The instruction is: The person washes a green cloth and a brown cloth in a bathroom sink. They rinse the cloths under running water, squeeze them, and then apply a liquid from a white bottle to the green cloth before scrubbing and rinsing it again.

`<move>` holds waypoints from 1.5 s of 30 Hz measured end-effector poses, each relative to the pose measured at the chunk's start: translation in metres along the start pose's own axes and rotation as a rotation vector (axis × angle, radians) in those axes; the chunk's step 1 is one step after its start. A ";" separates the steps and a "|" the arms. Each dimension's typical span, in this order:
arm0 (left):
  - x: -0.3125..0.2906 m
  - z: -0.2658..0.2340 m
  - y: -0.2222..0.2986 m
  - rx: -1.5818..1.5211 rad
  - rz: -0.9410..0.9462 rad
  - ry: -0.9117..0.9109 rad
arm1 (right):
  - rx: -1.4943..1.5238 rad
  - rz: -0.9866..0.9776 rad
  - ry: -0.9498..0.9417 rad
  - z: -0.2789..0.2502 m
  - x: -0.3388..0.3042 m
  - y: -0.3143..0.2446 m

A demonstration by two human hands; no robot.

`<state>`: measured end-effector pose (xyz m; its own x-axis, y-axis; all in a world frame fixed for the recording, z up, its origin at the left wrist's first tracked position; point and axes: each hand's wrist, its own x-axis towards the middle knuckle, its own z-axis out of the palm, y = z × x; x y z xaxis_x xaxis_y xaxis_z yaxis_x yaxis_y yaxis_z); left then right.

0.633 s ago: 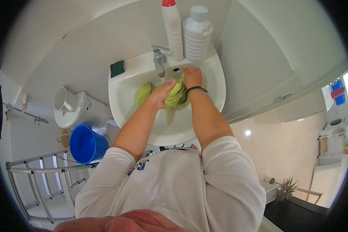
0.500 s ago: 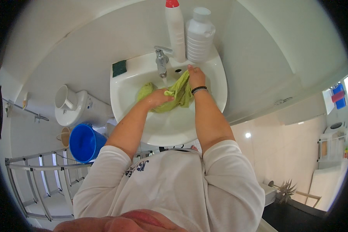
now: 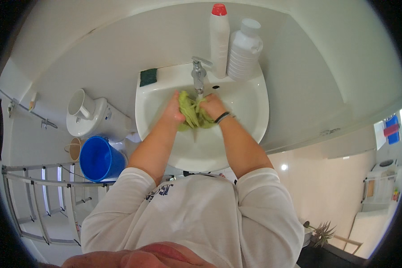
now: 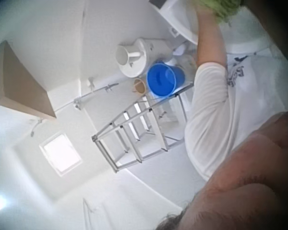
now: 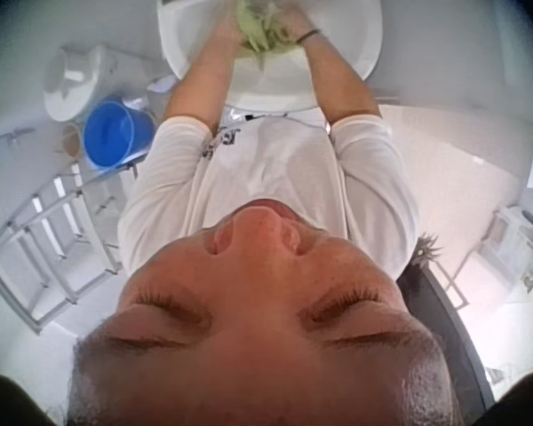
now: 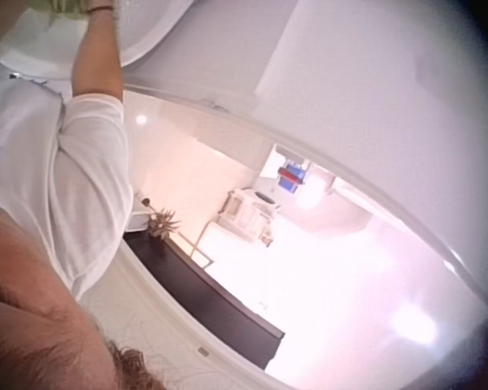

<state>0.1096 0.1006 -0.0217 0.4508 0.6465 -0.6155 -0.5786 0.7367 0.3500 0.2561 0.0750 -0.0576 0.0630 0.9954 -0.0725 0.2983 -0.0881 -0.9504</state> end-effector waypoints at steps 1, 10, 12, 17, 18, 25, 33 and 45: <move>0.008 0.002 -0.009 0.027 -0.032 -0.019 | -0.041 -0.237 0.112 0.020 -0.012 -0.011; 0.006 0.010 -0.039 0.202 -0.013 0.003 | -0.403 -0.746 0.226 0.037 -0.044 -0.060; -0.009 0.029 -0.044 0.148 -0.007 0.058 | -0.641 -0.524 0.227 0.027 -0.026 -0.033; 0.008 0.020 -0.045 0.231 -0.188 -0.007 | -0.483 -0.205 0.377 0.012 -0.012 -0.018; 0.014 0.016 -0.046 0.226 -0.131 0.028 | -0.446 -0.208 0.386 0.015 -0.015 -0.025; 0.030 0.001 -0.042 0.198 -0.047 -0.135 | -1.011 -0.725 0.109 0.047 -0.030 -0.023; -0.009 0.013 -0.043 1.170 0.030 -0.271 | -0.427 -0.355 0.634 -0.044 0.008 -0.009; -0.109 0.126 0.021 0.996 0.324 -0.386 | 0.320 0.458 0.150 -0.051 -0.031 -0.053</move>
<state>0.1345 0.0708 0.1417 0.6584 0.7275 -0.1929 0.0182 0.2408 0.9704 0.2873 0.0470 0.0101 0.2594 0.8401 -0.4764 -0.0923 -0.4694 -0.8781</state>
